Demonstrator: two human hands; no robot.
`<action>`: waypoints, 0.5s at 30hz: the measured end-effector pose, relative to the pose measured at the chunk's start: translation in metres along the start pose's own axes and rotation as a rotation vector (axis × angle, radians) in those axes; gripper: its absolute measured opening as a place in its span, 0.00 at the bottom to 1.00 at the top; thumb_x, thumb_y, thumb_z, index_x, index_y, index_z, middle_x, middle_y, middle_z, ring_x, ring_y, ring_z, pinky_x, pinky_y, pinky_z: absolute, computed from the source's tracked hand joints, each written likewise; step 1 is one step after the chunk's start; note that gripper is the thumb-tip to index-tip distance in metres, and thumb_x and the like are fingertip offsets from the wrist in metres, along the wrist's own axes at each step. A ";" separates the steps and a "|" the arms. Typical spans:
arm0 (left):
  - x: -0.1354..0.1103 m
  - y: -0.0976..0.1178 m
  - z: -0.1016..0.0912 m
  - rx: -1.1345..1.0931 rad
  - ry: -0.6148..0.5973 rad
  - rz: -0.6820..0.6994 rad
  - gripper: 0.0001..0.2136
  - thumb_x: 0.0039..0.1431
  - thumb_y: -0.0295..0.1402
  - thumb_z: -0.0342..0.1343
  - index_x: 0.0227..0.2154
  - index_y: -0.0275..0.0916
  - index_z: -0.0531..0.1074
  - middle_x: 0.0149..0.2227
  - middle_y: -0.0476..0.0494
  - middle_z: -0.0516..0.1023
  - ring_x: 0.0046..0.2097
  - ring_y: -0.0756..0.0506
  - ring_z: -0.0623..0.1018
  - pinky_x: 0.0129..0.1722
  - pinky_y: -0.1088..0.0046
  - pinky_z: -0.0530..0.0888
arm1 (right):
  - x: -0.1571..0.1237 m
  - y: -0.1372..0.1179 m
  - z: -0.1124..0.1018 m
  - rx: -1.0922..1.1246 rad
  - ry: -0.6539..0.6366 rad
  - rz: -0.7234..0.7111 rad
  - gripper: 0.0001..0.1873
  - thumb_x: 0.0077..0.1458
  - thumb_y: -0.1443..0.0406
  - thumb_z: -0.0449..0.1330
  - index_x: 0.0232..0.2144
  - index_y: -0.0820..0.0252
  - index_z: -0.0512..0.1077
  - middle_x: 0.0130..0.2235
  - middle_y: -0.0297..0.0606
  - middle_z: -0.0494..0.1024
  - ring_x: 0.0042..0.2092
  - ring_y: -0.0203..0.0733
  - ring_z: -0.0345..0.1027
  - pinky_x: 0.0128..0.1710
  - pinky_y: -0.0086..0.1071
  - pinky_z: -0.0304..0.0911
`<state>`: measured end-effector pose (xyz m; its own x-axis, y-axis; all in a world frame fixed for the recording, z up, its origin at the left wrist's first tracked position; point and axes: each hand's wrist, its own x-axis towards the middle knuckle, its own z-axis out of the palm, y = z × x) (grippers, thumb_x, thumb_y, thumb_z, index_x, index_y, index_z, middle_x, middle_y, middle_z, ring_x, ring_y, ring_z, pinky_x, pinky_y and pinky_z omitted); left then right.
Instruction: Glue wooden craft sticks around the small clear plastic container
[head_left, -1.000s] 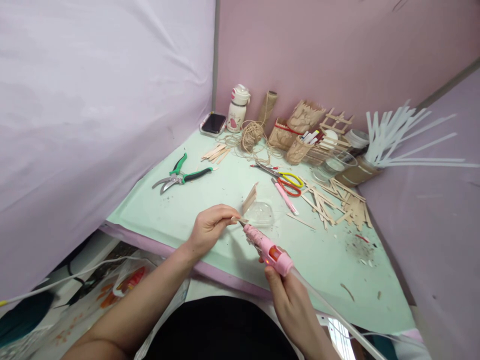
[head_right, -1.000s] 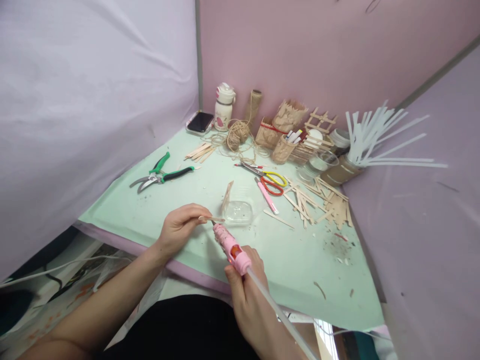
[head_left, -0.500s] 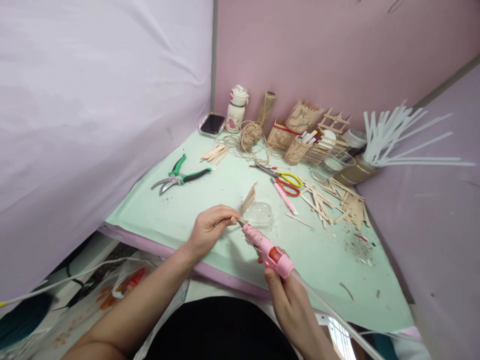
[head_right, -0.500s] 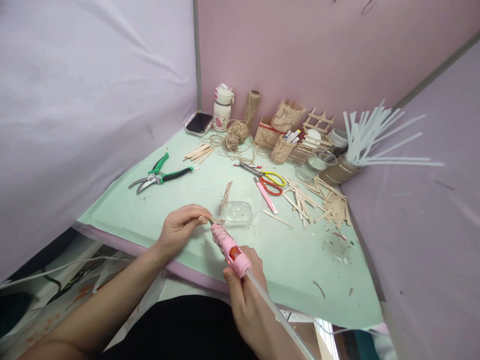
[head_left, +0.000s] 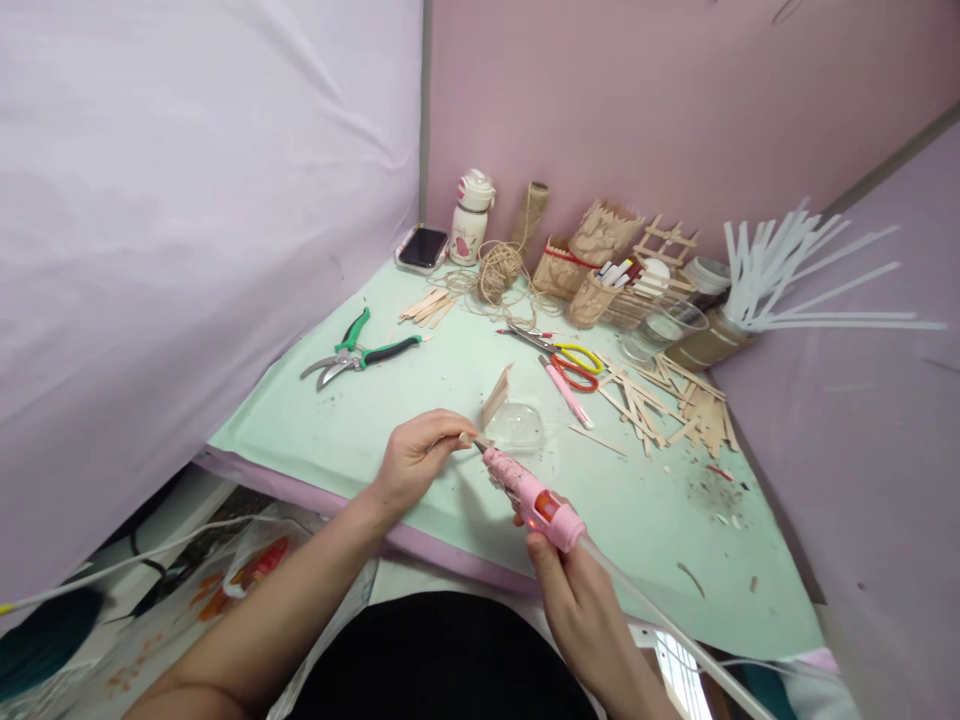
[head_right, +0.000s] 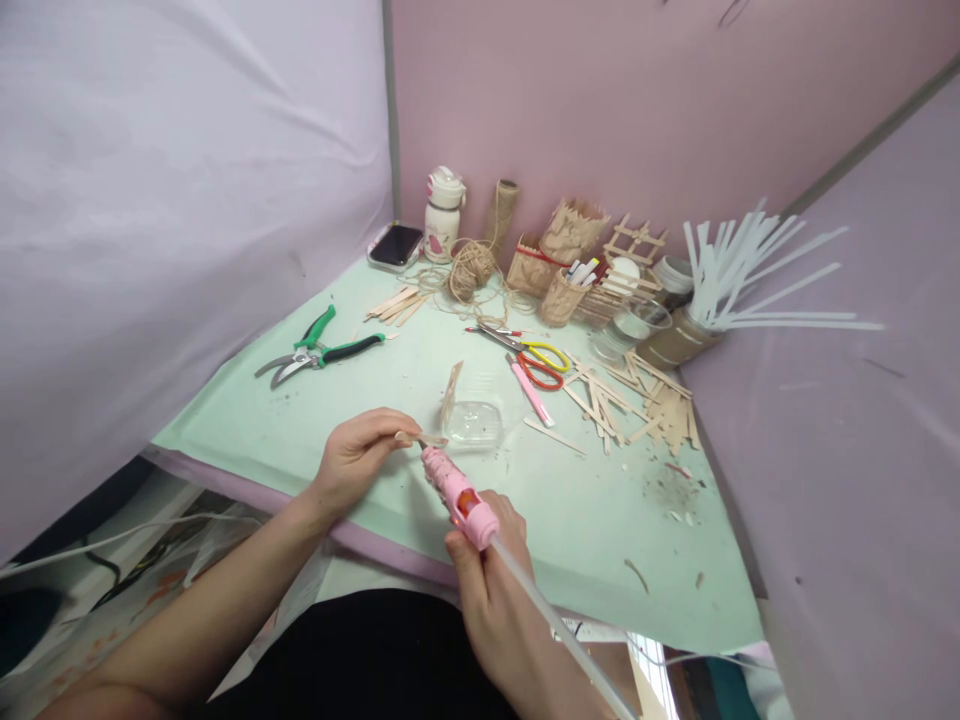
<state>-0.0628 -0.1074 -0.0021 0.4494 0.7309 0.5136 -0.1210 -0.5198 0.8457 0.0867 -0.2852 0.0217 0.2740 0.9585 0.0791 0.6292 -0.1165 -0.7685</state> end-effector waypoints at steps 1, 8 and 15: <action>0.000 0.000 0.000 -0.002 0.002 0.001 0.05 0.59 0.31 0.58 0.34 0.40 0.79 0.34 0.43 0.81 0.37 0.47 0.79 0.40 0.71 0.75 | 0.000 0.002 0.000 -0.010 -0.007 0.015 0.13 0.66 0.57 0.47 0.46 0.52 0.68 0.44 0.39 0.74 0.49 0.47 0.69 0.48 0.39 0.65; 0.000 0.002 -0.002 -0.036 0.061 -0.056 0.04 0.58 0.31 0.60 0.32 0.40 0.80 0.33 0.44 0.81 0.37 0.47 0.78 0.39 0.72 0.74 | 0.001 0.011 0.000 -0.050 0.025 0.054 0.14 0.66 0.55 0.47 0.42 0.54 0.69 0.41 0.40 0.74 0.45 0.47 0.69 0.46 0.41 0.65; -0.001 -0.008 -0.003 -0.181 0.220 -0.198 0.04 0.56 0.33 0.62 0.31 0.38 0.79 0.34 0.43 0.80 0.38 0.47 0.77 0.40 0.72 0.73 | 0.002 0.014 -0.006 -0.030 0.061 0.126 0.18 0.65 0.52 0.47 0.39 0.55 0.70 0.37 0.39 0.76 0.43 0.48 0.71 0.45 0.41 0.65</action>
<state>-0.0652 -0.1029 -0.0086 0.2803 0.8980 0.3391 -0.2145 -0.2857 0.9340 0.1004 -0.2862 0.0155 0.3957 0.9181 0.0225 0.6080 -0.2436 -0.7556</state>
